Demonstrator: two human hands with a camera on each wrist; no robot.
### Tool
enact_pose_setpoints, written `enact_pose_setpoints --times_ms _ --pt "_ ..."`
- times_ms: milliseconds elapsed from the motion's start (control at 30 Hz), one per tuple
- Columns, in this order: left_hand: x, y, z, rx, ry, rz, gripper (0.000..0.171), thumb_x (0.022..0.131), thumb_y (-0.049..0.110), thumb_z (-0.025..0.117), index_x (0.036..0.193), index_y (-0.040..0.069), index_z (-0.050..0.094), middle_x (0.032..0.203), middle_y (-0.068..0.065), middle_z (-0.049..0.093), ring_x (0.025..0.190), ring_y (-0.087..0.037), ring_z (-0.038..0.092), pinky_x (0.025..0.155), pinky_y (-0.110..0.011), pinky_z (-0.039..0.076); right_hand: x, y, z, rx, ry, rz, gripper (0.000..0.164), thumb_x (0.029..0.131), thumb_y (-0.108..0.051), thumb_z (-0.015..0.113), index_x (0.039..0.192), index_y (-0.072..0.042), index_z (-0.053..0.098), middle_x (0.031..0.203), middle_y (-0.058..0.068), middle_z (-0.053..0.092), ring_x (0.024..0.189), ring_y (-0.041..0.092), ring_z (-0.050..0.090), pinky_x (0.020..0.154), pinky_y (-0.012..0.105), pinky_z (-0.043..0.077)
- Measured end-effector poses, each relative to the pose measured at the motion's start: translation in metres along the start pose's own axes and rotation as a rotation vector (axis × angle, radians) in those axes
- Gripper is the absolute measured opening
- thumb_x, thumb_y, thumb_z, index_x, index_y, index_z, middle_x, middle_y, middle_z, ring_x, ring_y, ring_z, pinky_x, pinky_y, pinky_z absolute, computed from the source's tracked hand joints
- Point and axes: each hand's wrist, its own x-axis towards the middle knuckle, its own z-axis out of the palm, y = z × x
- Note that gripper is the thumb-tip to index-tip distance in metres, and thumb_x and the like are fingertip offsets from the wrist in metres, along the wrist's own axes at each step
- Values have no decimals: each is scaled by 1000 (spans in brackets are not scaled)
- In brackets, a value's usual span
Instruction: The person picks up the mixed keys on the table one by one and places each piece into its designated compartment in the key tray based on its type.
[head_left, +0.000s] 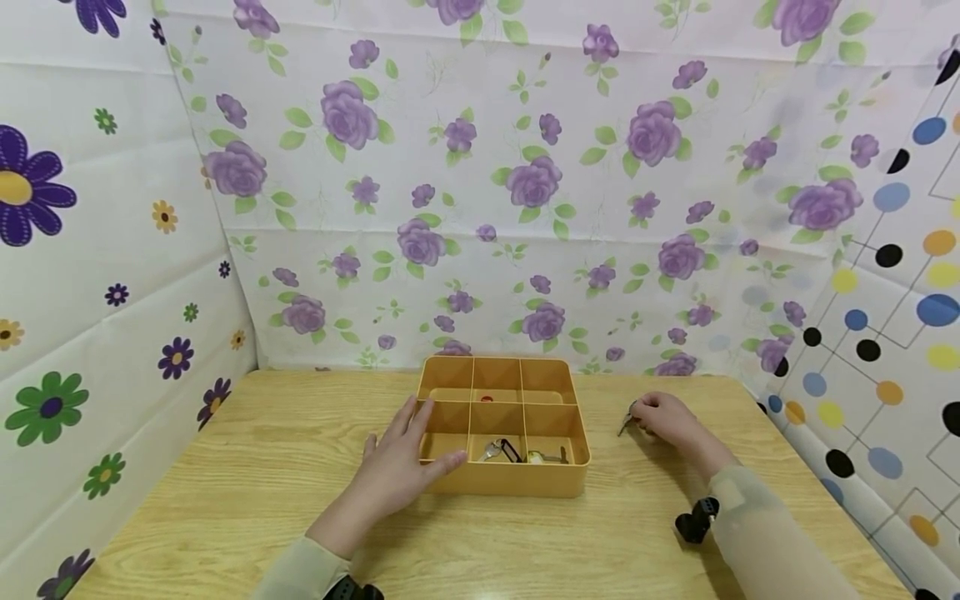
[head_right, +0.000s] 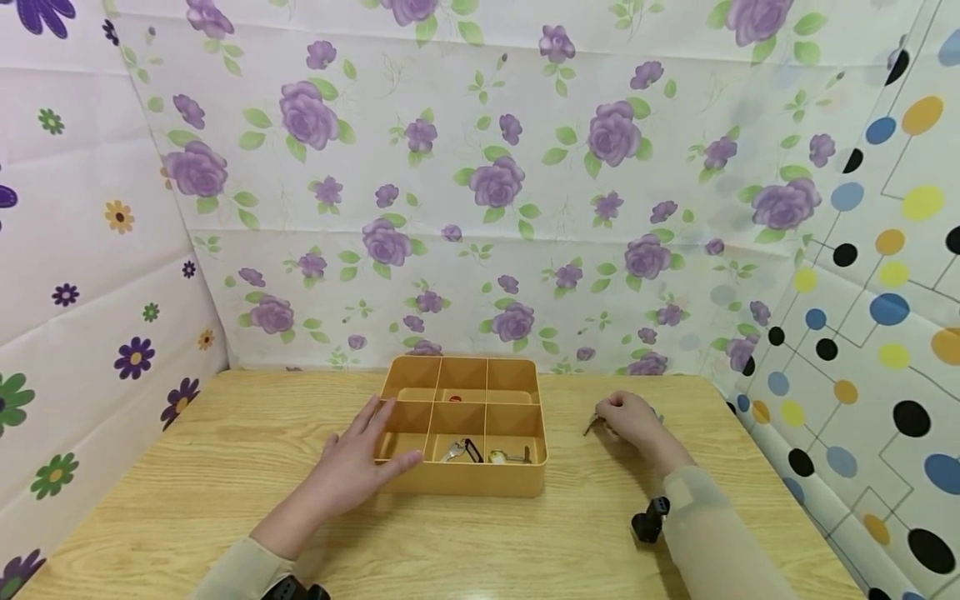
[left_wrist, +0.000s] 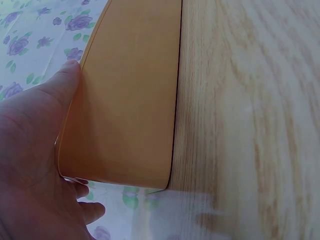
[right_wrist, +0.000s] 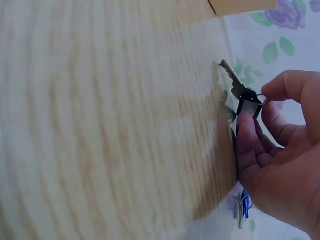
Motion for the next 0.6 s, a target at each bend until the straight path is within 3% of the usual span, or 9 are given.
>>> enact_pose_setpoints --times_ms 267,600 --pt "-1 0 -1 6 -7 -1 110 98 82 60 179 19 20 184 -17 9 161 -51 30 119 -88 7 0 3 -3 119 -9 0 18 112 -19 57 108 -2 60 94 4 57 84 20 52 70 31 47" --pt "-1 1 -1 -6 -7 -5 108 99 80 62 178 18 23 184 -17 9 160 -52 31 119 -88 9 -9 5 -6 100 24 -18 19 111 -18 65 113 0 61 110 11 64 93 24 58 74 34 48"
